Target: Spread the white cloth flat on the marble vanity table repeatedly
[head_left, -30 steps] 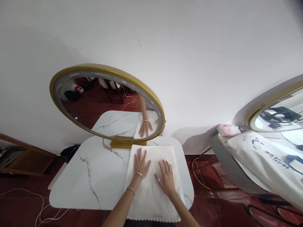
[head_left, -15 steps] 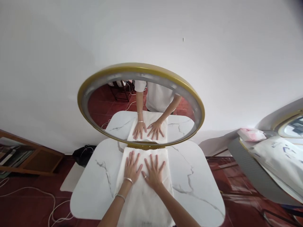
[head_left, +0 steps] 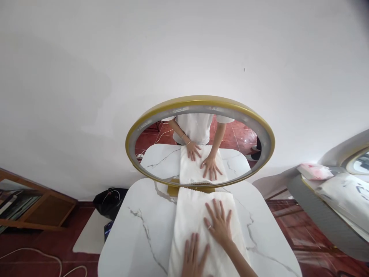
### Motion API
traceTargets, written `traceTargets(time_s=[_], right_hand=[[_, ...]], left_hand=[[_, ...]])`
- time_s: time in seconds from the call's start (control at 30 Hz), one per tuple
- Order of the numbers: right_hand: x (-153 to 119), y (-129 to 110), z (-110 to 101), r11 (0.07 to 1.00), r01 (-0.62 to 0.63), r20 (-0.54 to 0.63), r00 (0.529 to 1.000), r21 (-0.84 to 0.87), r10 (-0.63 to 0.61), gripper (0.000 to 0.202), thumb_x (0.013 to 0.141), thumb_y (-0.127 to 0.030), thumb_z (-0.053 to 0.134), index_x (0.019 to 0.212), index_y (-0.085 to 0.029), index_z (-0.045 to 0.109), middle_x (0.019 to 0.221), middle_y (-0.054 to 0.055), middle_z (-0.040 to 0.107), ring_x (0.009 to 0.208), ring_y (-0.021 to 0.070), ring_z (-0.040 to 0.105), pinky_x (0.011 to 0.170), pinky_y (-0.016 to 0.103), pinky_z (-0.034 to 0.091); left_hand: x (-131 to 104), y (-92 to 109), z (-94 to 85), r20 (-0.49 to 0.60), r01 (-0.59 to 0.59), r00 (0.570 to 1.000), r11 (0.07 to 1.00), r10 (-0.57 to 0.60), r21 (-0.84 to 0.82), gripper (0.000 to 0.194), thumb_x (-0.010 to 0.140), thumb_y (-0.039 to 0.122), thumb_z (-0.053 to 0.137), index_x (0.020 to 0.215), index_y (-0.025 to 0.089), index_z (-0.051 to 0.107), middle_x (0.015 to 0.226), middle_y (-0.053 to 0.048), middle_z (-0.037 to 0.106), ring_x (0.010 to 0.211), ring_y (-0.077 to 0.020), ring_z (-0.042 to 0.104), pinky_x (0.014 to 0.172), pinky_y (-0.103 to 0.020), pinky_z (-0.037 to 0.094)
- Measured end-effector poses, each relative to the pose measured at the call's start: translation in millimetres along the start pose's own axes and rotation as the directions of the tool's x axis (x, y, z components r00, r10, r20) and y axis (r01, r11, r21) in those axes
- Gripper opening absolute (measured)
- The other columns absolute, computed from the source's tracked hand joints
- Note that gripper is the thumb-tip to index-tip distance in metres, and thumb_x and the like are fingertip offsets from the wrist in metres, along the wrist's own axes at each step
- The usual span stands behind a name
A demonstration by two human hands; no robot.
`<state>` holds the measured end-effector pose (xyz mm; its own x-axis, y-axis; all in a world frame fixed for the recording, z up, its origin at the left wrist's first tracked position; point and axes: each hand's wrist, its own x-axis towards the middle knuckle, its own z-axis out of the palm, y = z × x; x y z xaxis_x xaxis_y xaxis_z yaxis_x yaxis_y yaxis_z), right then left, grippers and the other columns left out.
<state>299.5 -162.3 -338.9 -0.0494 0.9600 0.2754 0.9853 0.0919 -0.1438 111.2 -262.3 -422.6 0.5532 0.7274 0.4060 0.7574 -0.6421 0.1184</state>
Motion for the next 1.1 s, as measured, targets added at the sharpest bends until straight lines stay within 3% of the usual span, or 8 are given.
traceTargets(time_s=[0.1, 0.2, 0.5, 0.63, 0.73, 0.83, 0.97, 1.1], right_hand=[[0, -1, 0, 1.000, 0.025, -0.005, 1.000, -0.012, -0.025, 0.057, 0.095, -0.040, 0.037, 0.150, -0.033, 0.020, 0.159, 0.008, 0.017, 0.146, 0.0330, 0.012, 0.107, 0.071, 0.014], [1, -23, 3, 0.998, 0.057, -0.012, 0.998, -0.018, -0.057, 0.059, 0.096, -0.040, 0.036, 0.151, -0.031, 0.017, 0.158, 0.009, 0.017, 0.146, 0.0325, 0.012, 0.108, 0.069, 0.014], [14, -157, 26, 0.980, 0.173, 0.031, 0.984, 0.097, -0.176, 0.063, 0.095, -0.043, 0.038, 0.152, -0.029, 0.014, 0.157, 0.011, 0.019, 0.145, 0.0320, 0.017, 0.110, 0.065, 0.012], [10, -189, 35, 0.968, 0.191, 0.033, 0.980, 0.161, -0.199, 0.062, 0.096, -0.044, 0.035, 0.152, -0.031, 0.012, 0.157, 0.009, 0.020, 0.144, 0.0300, 0.020, 0.111, 0.064, 0.015], [7, -191, 36, 0.980, 0.096, -0.001, 0.995, 0.174, -0.097, 0.060, 0.097, -0.043, 0.033, 0.152, -0.027, 0.013, 0.156, 0.009, 0.024, 0.144, 0.0279, 0.020, 0.113, 0.059, 0.017], [9, -190, 35, 0.986, -0.040, -0.068, 0.996, 0.164, 0.052, 0.063, 0.098, -0.042, 0.028, 0.153, -0.020, 0.007, 0.155, 0.013, 0.027, 0.145, 0.0272, 0.019, 0.113, 0.056, 0.018], [25, -198, 36, 0.986, 0.037, -0.096, 0.995, 0.165, -0.021, 0.068, 0.098, -0.041, 0.030, 0.153, -0.016, -0.002, 0.156, 0.014, 0.025, 0.145, 0.0256, 0.019, 0.114, 0.051, 0.019], [53, -212, 41, 0.986, 0.053, -0.105, 0.994, 0.159, -0.037, 0.070, 0.097, -0.036, 0.031, 0.153, -0.012, -0.003, 0.156, 0.016, 0.023, 0.146, 0.0256, 0.016, 0.115, 0.049, 0.018]], left_hand=[[16, -6, -26.8, 0.059, -0.032, 0.998, 0.998, 0.035, -0.048, 0.094, 0.070, 0.064, 0.060, 0.150, 0.026, 0.027, 0.152, -0.014, 0.033, 0.141, -0.0362, 0.028, 0.109, -0.054, 0.026], [11, -26, -58.6, 0.123, -0.019, 0.992, 0.997, 0.029, -0.075, 0.094, 0.071, 0.065, 0.060, 0.150, 0.029, 0.024, 0.154, -0.012, 0.028, 0.139, -0.0351, 0.033, 0.106, -0.053, 0.031], [-62, -109, -134.3, 0.131, 0.064, 0.988, 0.993, -0.076, 0.097, 0.073, 0.082, 0.058, 0.050, 0.148, 0.033, 0.028, 0.149, -0.010, 0.040, 0.134, -0.0323, 0.042, 0.103, -0.047, 0.039], [-83, -132, -147.7, 0.163, 0.173, 0.970, 0.984, -0.179, 0.047, 0.066, 0.083, 0.053, 0.053, 0.144, 0.037, 0.035, 0.146, -0.005, 0.046, 0.130, -0.0288, 0.046, 0.103, -0.044, 0.042], [-62, -149, -143.5, 0.089, 0.338, 0.937, 0.941, -0.336, -0.002, 0.053, 0.089, 0.039, 0.048, 0.142, 0.034, 0.042, 0.139, -0.002, 0.054, 0.125, -0.0238, 0.052, 0.103, -0.040, 0.045], [-15, -171, -133.0, 0.027, 0.463, 0.886, 0.886, -0.462, -0.041, 0.048, 0.093, 0.033, 0.043, 0.141, 0.032, 0.044, 0.149, -0.004, 0.041, 0.135, -0.0254, 0.040, 0.108, -0.044, 0.040], [38, -207, -118.4, 0.045, 0.505, 0.863, 0.863, -0.504, -0.013, 0.051, 0.089, 0.039, 0.050, 0.140, 0.031, 0.046, 0.156, -0.005, 0.027, 0.144, -0.0343, 0.019, 0.112, -0.054, 0.030], [55, -236, -112.4, 0.050, 0.520, 0.852, 0.854, -0.521, 0.034, 0.053, 0.088, 0.041, 0.052, 0.140, 0.032, 0.046, 0.157, -0.004, 0.024, 0.145, -0.0334, 0.014, 0.115, -0.053, 0.023]])
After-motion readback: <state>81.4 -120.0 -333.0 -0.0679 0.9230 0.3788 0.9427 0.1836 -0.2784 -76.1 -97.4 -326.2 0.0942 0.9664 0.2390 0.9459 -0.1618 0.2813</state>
